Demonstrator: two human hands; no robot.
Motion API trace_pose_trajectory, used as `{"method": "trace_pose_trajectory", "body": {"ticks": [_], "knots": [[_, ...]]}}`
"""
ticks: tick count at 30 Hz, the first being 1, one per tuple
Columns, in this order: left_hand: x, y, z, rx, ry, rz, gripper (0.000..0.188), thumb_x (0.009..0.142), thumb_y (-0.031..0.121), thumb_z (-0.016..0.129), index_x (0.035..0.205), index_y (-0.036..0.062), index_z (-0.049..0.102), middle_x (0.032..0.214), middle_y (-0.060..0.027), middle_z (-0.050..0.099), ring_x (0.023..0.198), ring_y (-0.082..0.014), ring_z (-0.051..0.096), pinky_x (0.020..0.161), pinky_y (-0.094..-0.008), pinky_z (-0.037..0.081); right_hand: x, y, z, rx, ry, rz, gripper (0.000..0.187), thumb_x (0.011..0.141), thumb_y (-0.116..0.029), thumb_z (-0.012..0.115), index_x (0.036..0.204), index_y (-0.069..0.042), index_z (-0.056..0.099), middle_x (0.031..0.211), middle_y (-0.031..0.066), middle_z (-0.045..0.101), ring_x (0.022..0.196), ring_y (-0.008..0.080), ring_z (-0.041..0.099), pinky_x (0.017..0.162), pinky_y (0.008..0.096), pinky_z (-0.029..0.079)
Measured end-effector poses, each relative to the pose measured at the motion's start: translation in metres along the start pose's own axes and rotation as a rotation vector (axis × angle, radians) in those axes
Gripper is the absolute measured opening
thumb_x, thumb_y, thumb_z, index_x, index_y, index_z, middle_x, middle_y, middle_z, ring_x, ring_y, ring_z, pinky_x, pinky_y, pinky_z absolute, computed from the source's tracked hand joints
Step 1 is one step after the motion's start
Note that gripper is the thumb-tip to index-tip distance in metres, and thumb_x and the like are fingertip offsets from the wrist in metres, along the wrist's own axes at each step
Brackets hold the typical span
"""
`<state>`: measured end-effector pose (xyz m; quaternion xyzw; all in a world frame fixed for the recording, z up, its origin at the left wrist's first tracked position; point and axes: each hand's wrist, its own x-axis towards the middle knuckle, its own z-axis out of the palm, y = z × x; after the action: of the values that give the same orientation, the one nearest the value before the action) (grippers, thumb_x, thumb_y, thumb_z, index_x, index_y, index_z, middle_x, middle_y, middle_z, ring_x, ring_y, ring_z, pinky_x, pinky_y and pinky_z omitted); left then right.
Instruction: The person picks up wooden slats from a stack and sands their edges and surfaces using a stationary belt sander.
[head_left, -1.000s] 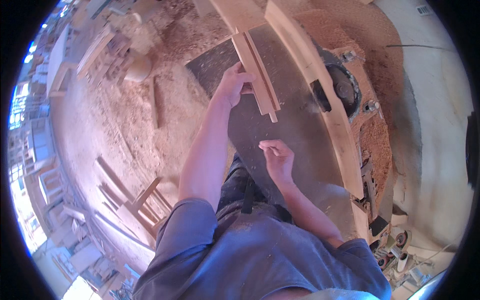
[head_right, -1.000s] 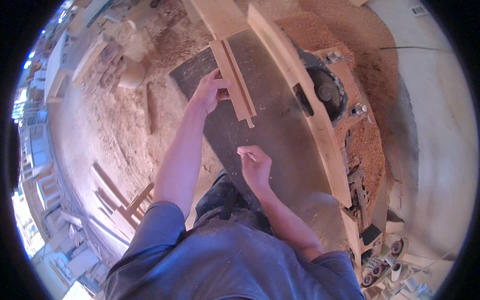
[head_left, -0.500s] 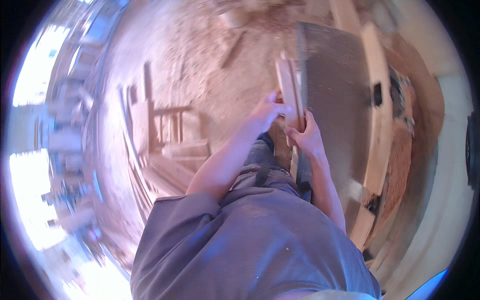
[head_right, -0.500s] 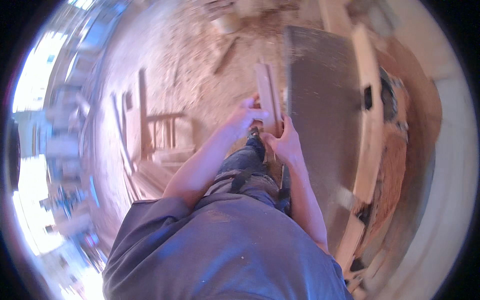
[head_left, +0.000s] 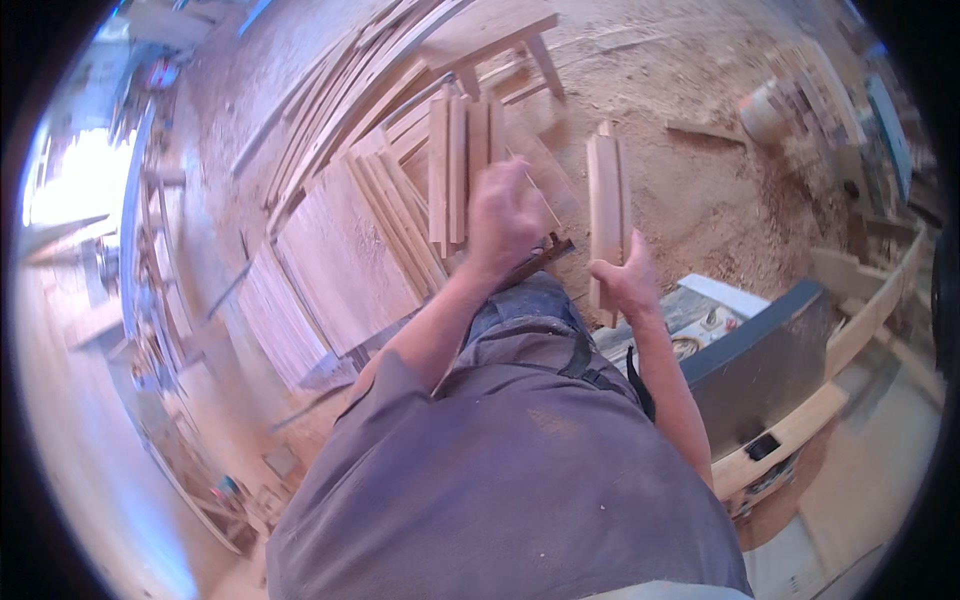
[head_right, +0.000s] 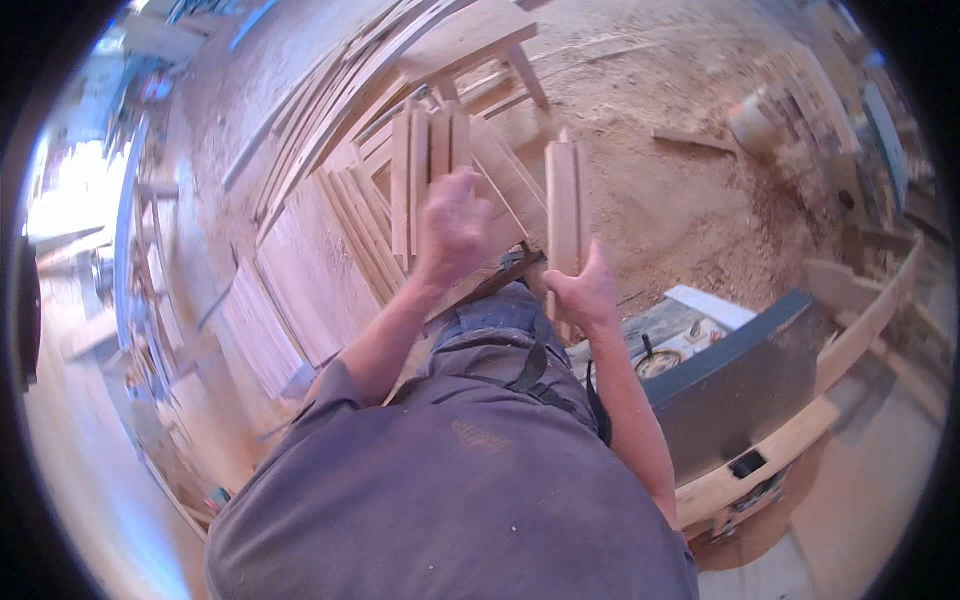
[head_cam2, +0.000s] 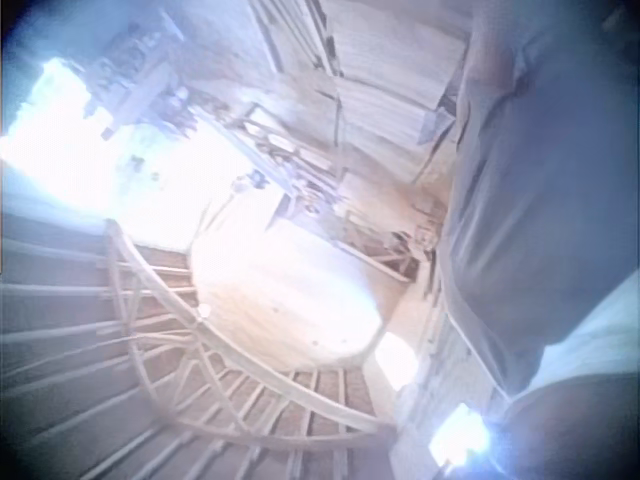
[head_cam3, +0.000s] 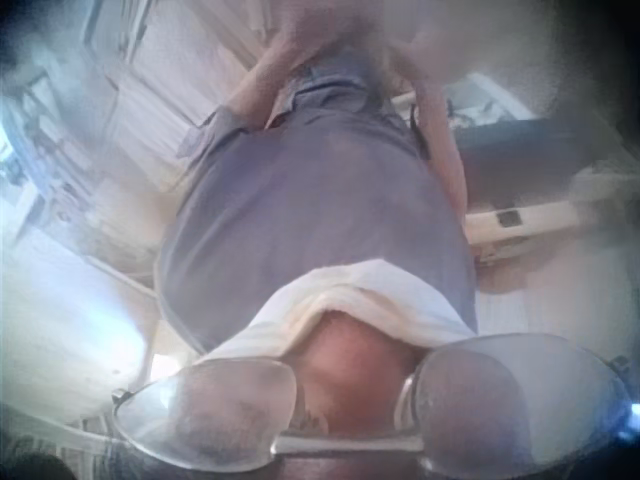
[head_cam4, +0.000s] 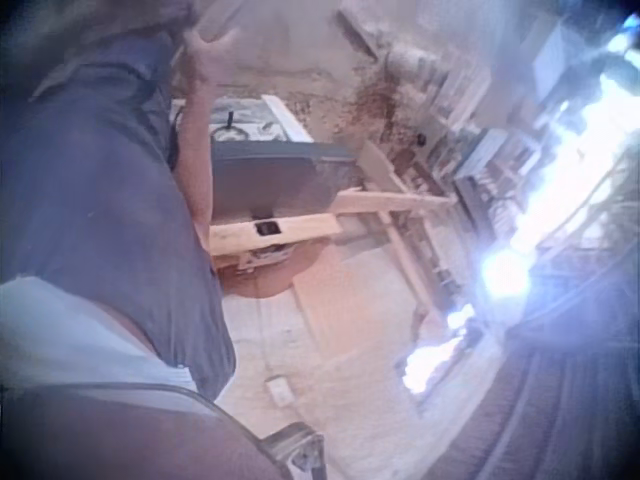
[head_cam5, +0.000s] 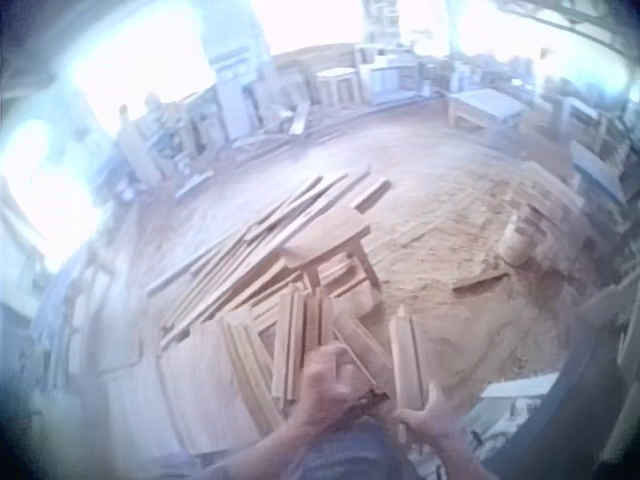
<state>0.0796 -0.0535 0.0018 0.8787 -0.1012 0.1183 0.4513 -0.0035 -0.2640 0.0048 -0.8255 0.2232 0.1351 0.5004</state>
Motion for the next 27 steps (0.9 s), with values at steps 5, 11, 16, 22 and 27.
{"method": "trace_pose_trajectory", "body": {"ticks": [5,11,16,22,27], "knots": [[0.016,-0.124,-0.066,-0.241,0.142,-0.461,0.040,0.102,0.026,0.060,0.129,-0.0044,0.061,0.126,-0.0173,0.067,0.120,-0.0293,0.061,0.105,-0.0394,0.046,0.032,-0.063,0.065,0.072,-0.122,-0.090,0.084,0.073,-0.025,0.080,0.143,0.005,0.045,0.128,0.0263,0.064,0.119,0.0331,0.064,0.103,0.0428,0.050],[0.032,-0.177,-0.051,-1.029,-0.198,-1.073,0.064,0.109,0.053,0.037,0.145,0.0025,0.054,0.143,-0.0112,0.061,0.132,-0.0249,0.056,0.109,-0.0382,0.045,0.083,-0.058,0.131,-0.132,-0.388,-0.294,0.096,0.088,-0.042,0.078,0.152,0.012,0.031,0.141,0.0273,0.056,0.130,0.0318,0.057,0.110,0.0412,0.044],[0.035,-0.170,-0.044,-1.061,-0.166,-1.137,0.073,0.106,0.061,0.038,0.147,0.0027,0.051,0.143,-0.0147,0.060,0.130,-0.0273,0.058,0.111,-0.0418,0.046,0.114,-0.058,0.135,0.449,-0.622,0.001,0.076,0.098,-0.036,0.066,0.151,0.009,0.035,0.147,0.0237,0.051,0.138,0.0324,0.048,0.117,0.0387,0.035],[-0.001,-0.163,-0.025,-1.287,-0.052,-1.087,0.086,0.099,0.074,0.039,0.140,0.0010,0.057,0.131,-0.0175,0.068,0.115,-0.0317,0.067,0.099,-0.0439,0.054,0.146,-0.021,0.163,0.405,-0.510,-0.050,0.083,0.105,-0.038,0.055,0.158,0.012,0.014,0.162,0.0280,0.028,0.150,0.0305,0.032,0.124,0.0358,0.024],[-0.039,-0.187,0.000,-1.372,0.149,-1.088,0.073,0.103,0.065,0.041,0.136,0.0023,0.059,0.123,-0.0143,0.069,0.115,-0.0276,0.065,0.098,-0.0418,0.055,0.151,-0.046,0.157,0.674,-0.649,0.062,0.079,0.108,-0.044,0.044,0.158,0.011,0.017,0.161,0.0234,0.032,0.148,0.0285,0.035,0.122,0.0368,0.028]]}}
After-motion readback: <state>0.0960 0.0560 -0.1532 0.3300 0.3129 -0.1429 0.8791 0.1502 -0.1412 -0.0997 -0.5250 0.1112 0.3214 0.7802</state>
